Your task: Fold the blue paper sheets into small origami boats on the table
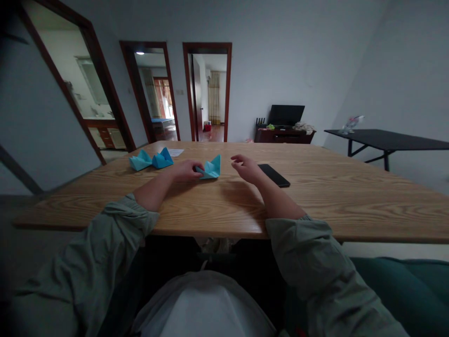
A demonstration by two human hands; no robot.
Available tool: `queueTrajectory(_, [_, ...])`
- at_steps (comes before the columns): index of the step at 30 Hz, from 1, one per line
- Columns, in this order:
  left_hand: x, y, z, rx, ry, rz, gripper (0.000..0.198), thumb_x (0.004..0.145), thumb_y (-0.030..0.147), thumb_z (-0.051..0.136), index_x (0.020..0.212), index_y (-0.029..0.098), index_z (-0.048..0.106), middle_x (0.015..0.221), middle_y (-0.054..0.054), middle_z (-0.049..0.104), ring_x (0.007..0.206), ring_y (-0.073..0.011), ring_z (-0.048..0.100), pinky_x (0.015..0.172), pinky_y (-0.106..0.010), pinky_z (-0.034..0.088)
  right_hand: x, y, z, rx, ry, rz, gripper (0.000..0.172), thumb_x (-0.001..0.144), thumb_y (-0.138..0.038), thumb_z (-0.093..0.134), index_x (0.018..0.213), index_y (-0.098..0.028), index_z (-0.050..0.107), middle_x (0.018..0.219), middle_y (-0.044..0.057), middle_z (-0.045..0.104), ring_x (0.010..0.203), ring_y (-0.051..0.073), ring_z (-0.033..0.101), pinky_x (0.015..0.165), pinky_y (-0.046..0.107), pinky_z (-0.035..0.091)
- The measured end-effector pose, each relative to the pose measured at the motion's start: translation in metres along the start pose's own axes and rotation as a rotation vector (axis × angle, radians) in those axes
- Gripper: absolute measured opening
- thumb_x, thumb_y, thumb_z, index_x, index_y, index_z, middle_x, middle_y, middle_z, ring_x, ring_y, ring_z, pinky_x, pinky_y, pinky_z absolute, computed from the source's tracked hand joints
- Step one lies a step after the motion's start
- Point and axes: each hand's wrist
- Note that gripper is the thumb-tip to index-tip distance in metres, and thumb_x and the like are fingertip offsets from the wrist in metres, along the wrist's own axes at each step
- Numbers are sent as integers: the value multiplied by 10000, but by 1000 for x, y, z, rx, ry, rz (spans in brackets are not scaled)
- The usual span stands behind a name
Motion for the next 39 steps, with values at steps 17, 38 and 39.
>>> queueTrajectory(17, [-4, -64, -17, 270, 439, -413, 215, 815, 302, 533, 940, 192, 669, 1072, -84, 648, 1022, -231, 563, 905, -317, 406, -3, 2, 6, -18, -47, 79, 313, 822, -238, 567, 1122, -165, 615, 1007, 73, 654, 627, 92, 520, 566, 207, 416])
queueTrajectory(38, [-23, 34, -72, -286, 1120, 143, 105, 843, 164, 552, 934, 150, 602, 858, -2, 606, 757, -100, 570, 724, -283, 502, -7, -1, 6, -313, -415, 188, 220, 807, -299, 586, 960, -176, 687, 891, 56, 701, 733, 153, 602, 614, 226, 430])
queueTrajectory(39, [-31, 47, -85, -322, 1181, 210, 140, 866, 160, 525, 985, 159, 599, 903, 9, 605, 811, -107, 586, 753, -298, 502, -7, -1, 6, -329, -422, 193, 209, 809, -304, 577, 929, -174, 689, 856, 53, 702, 718, 155, 601, 602, 230, 426])
Point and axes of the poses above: each hand's wrist, its own x-axis towards the middle knuckle, its own z-axis out of the palm, y = z × x
